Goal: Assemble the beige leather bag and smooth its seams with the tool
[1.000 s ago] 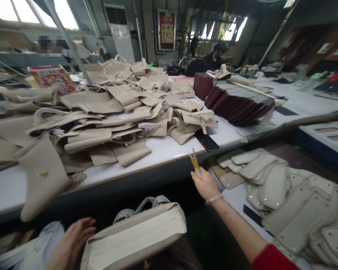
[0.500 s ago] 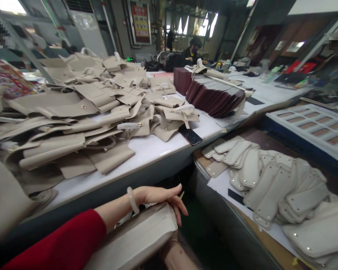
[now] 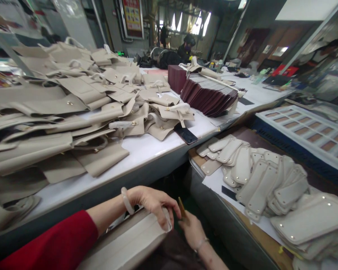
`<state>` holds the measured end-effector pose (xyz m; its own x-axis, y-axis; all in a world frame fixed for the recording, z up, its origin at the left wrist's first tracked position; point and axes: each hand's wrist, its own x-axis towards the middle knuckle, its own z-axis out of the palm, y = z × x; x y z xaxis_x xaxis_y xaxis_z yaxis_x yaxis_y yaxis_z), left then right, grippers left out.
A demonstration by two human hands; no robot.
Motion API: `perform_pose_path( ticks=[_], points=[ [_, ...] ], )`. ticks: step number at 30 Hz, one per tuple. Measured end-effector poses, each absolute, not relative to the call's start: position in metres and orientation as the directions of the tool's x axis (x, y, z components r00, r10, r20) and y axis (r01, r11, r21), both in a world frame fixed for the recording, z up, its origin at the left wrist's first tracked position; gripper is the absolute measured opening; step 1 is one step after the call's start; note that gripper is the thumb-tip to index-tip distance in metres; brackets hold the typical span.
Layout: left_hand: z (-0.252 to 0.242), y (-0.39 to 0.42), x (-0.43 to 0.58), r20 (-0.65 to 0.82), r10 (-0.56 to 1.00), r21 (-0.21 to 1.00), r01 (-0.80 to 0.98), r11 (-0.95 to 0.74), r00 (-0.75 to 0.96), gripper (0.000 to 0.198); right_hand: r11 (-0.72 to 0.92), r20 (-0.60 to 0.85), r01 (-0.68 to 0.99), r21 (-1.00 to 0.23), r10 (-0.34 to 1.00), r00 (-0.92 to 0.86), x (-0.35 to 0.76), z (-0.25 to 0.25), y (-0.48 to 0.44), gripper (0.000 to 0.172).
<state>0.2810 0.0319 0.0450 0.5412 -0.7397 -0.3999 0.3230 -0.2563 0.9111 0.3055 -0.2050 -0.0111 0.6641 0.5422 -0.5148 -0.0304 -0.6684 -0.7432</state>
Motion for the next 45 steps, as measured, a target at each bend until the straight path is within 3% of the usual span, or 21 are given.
perform_pose_path(
  ticks=[3,6,9,14,19,24,30,36,41,45],
  points=[
    [0.043,0.030,0.282,-0.416,-0.762,0.892,0.385,-0.237,0.496,0.099,-0.729,-0.610,-0.104,-0.677,0.476,0.634,0.316,0.015,-0.246,0.052],
    [0.046,0.029,0.283,-0.439,-0.764,0.875,0.417,-0.245,0.473,0.113,-0.776,-0.783,-0.232,-0.587,0.471,0.405,0.313,0.055,-0.264,0.063],
    [0.053,0.029,0.282,-0.451,-0.754,0.872,0.415,-0.259,0.477,0.119,-0.778,-0.808,-0.229,-0.585,0.536,0.245,0.298,0.081,-0.246,0.060],
    [0.062,0.033,0.279,-0.487,-0.658,0.873,0.286,-0.396,0.575,0.112,-0.801,-0.787,-0.094,-0.592,0.549,0.280,0.282,0.082,-0.204,0.043],
    [0.060,0.035,0.278,-0.462,-0.660,0.885,0.256,-0.390,0.593,0.114,-0.804,-0.796,-0.127,-0.581,0.528,0.298,0.281,0.079,-0.201,0.036],
    [0.054,0.033,0.278,-0.417,-0.734,0.899,0.364,-0.245,0.536,0.128,-0.771,-0.786,-0.205,-0.603,0.528,0.323,0.279,0.072,-0.213,0.050],
    [0.054,0.036,0.278,-0.436,-0.681,0.899,0.303,-0.315,0.588,0.124,-0.768,-0.794,-0.228,-0.598,0.528,0.302,0.276,0.066,-0.210,0.068],
    [0.054,0.037,0.278,-0.444,-0.677,0.896,0.314,-0.316,0.587,0.126,-0.758,-0.769,-0.188,-0.624,0.555,0.317,0.275,0.068,-0.205,0.069],
    [0.048,0.041,0.278,-0.439,-0.663,0.898,0.277,-0.342,0.607,0.120,-0.799,-0.801,-0.175,-0.576,0.508,0.317,0.275,0.069,-0.201,0.061],
    [0.039,0.040,0.276,-0.408,-0.652,0.913,0.304,-0.273,0.639,0.122,-0.780,-0.794,-0.197,-0.594,0.528,0.302,0.277,0.067,-0.197,0.063]
  ],
)
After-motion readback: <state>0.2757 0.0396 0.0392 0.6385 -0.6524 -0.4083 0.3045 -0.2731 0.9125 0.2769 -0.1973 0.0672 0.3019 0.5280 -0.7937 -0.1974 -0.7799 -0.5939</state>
